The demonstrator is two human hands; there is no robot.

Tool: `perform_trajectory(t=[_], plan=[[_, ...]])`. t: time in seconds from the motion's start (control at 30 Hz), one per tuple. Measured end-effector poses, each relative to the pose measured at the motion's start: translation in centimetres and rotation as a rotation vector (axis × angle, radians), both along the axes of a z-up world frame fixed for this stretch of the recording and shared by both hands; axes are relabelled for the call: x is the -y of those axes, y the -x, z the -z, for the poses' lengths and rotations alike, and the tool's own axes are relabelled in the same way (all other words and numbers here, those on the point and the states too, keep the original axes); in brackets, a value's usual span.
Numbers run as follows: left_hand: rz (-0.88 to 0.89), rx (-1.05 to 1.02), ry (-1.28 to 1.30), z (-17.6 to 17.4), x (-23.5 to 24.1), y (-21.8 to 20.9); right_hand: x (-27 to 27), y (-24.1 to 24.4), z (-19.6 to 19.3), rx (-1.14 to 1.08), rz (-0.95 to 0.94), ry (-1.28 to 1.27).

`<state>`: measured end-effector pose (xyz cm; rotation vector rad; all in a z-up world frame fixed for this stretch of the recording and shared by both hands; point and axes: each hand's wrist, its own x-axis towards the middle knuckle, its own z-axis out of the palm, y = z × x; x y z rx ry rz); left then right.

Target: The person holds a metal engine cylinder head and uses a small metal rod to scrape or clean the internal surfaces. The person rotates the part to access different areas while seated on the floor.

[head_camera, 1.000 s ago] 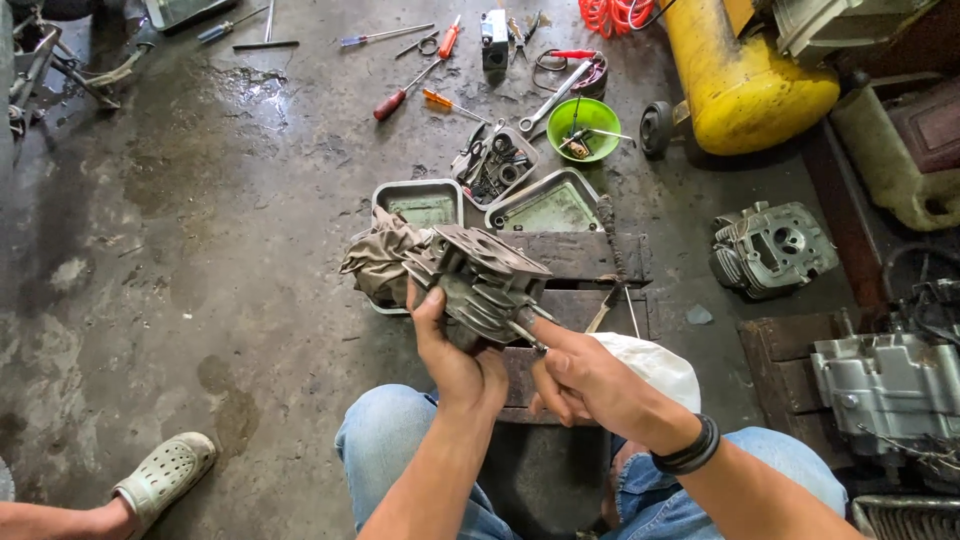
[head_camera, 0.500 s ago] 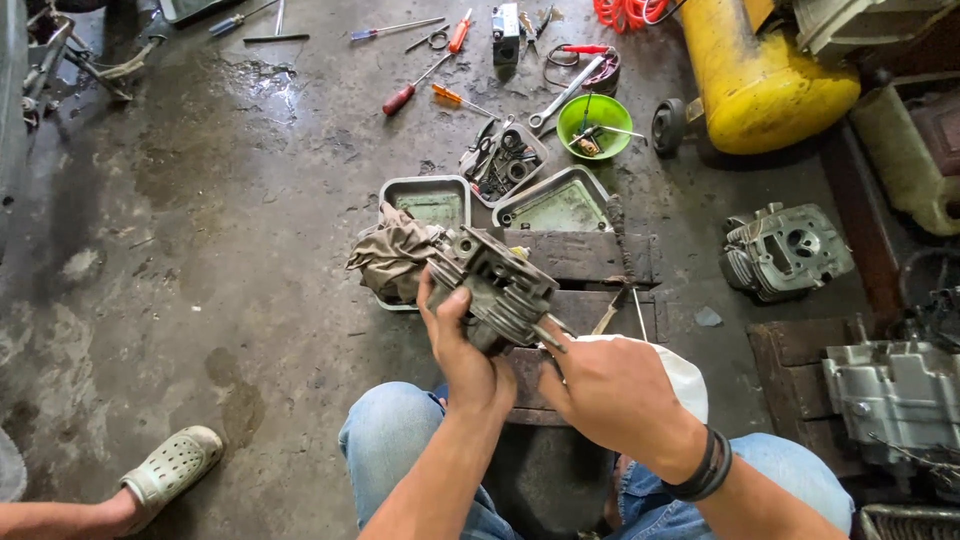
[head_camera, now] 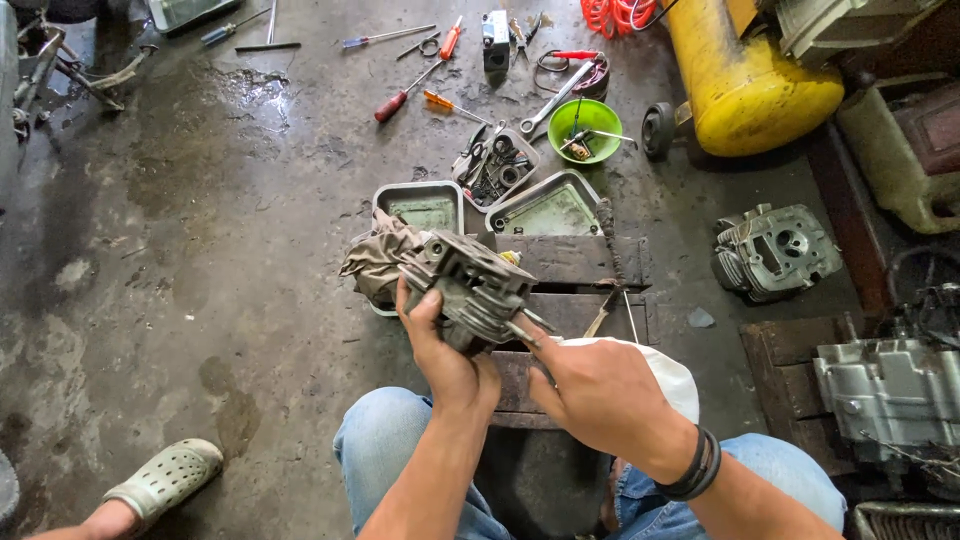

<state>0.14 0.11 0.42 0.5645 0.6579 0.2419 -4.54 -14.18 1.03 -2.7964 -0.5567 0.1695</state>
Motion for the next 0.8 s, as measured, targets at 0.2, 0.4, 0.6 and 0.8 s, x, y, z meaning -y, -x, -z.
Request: perform_trajectory(t=[0.2,0.4,0.6,0.8], plan=[[-0.023,-0.047,-0.028,-1.6,0.6,0.3,-0.6,-0.4,-0.1,0.28,-0.03,0.16],[-0.034,-0.06,-0.03,-1.7,0.1,0.1,-0.7,0.4,1.5,0.525,-0.008,0.38],[-0.02,-0.048,-0.086,0.4,0.0,0.4,-0.8,-0.2,1.8,0.77,0.046,0.398],[-0.004,-0.101,0.034,-2.5,-0.5,0.6,-0.7,0.9,1.2,0.53,0.019,0.468]])
